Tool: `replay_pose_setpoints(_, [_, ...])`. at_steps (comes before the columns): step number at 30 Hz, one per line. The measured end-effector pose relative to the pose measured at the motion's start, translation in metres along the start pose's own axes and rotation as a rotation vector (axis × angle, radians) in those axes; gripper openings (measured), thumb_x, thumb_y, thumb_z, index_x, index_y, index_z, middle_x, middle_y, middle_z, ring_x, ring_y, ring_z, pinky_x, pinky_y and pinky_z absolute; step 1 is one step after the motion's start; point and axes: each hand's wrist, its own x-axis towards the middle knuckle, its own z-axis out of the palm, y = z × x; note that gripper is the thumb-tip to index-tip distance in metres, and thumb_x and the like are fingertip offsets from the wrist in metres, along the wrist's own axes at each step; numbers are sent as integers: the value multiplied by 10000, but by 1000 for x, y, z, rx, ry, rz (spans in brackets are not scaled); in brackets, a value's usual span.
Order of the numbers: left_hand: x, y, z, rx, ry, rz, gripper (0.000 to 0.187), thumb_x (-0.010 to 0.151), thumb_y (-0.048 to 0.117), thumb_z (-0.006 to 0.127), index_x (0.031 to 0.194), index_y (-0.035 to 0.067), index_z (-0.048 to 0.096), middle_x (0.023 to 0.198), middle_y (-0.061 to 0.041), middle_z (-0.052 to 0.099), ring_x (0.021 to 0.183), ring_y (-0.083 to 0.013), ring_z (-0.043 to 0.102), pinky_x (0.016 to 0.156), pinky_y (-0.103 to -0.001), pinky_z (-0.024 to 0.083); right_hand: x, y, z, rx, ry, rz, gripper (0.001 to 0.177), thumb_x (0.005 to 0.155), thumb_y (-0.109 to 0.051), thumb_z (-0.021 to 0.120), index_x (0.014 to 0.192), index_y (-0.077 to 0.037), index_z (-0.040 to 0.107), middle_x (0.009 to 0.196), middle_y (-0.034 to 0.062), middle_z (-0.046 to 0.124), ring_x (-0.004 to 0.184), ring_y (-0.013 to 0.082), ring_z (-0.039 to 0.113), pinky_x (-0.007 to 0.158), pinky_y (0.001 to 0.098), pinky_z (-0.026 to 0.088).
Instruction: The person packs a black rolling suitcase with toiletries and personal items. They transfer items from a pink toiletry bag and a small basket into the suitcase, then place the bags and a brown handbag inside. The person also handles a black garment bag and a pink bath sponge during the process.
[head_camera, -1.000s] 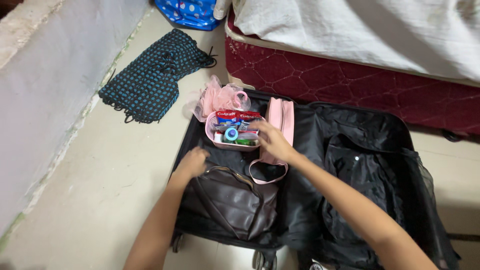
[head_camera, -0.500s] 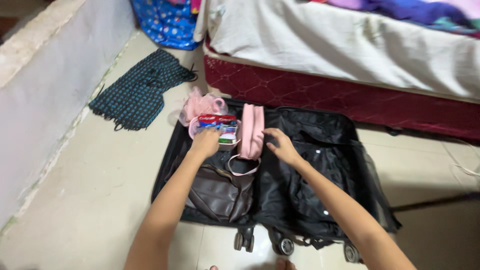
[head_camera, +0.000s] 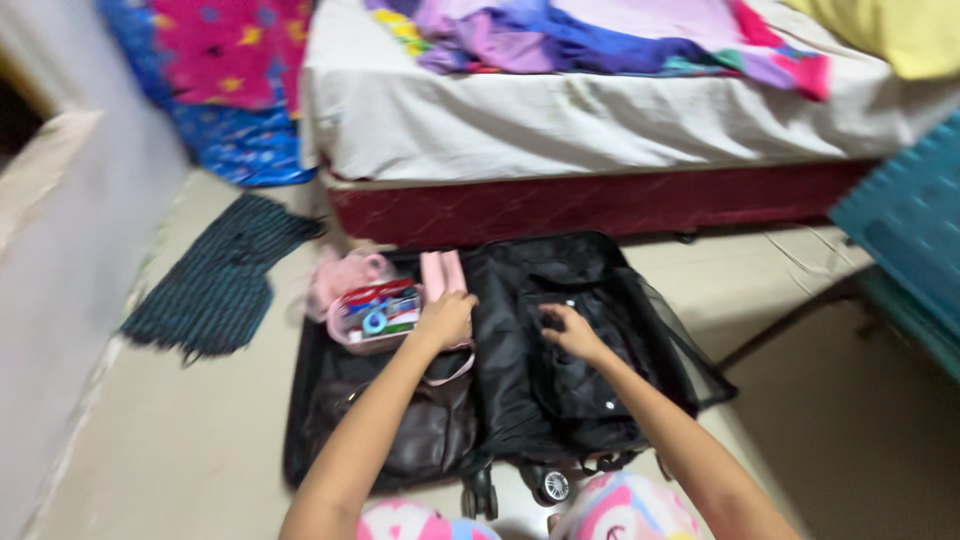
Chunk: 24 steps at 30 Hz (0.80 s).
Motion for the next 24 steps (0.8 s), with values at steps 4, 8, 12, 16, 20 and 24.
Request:
replay_pose_setpoints(4, [1,28,24,36,-189,-16,454,811,92,654,1262,121,610,1269,-121,606,1199,-347,585,914,-537,527,-51,48,-16,-320,195,385,761,742,-298,878,1419,-155,562,1358,206,562,1283,386,556,1088,446,477])
replay_pose_setpoints(8, [9,40,30,4,-245,-15,488,802,103,677,1285,135,606,1310,-105,598,1208,-339,582,918,-523,533,-98,78,-33,-360,276,978,905,764,-411,869,1510,-196,405,1482,186,436,1363,403,460,1065,506,452])
replay_pose_setpoints(12, [17,48,45,-53,-245,-8,503,792,113,695,1288,133,617,1291,-113,619,1207,-340,589,921,-498,546,-129,101,-48,-380,192,982,999,742,-467,884,1527,-121,371,1485,238,418,1334,433,490,1078,488,463])
replay_pose_setpoints(16, [11,40,63,-50,-314,-26,420,825,145,693,1241,116,644,1239,-125,646,1166,-352,610,927,-494,538,-134,115,-34,-444,106,828,1079,729,-509,892,1543,-68,338,1483,273,406,1308,457,512,1085,472,473])
replay_pose_setpoints(20, [2,24,73,-57,-348,-55,370,815,138,682,1183,103,689,1204,-139,668,1135,-346,646,949,-479,537,-136,121,-26,-503,-37,868,1026,707,-470,914,1492,-110,359,1459,219,413,1295,421,520,1015,475,506])
replay_pose_setpoints(24, [-4,10,76,-41,-371,-97,354,811,120,660,1162,106,704,1206,-138,669,1144,-338,649,931,-491,537,-135,113,-31,-500,-53,689,769,705,-357,880,1343,-154,503,1305,152,579,1221,382,605,980,468,538])
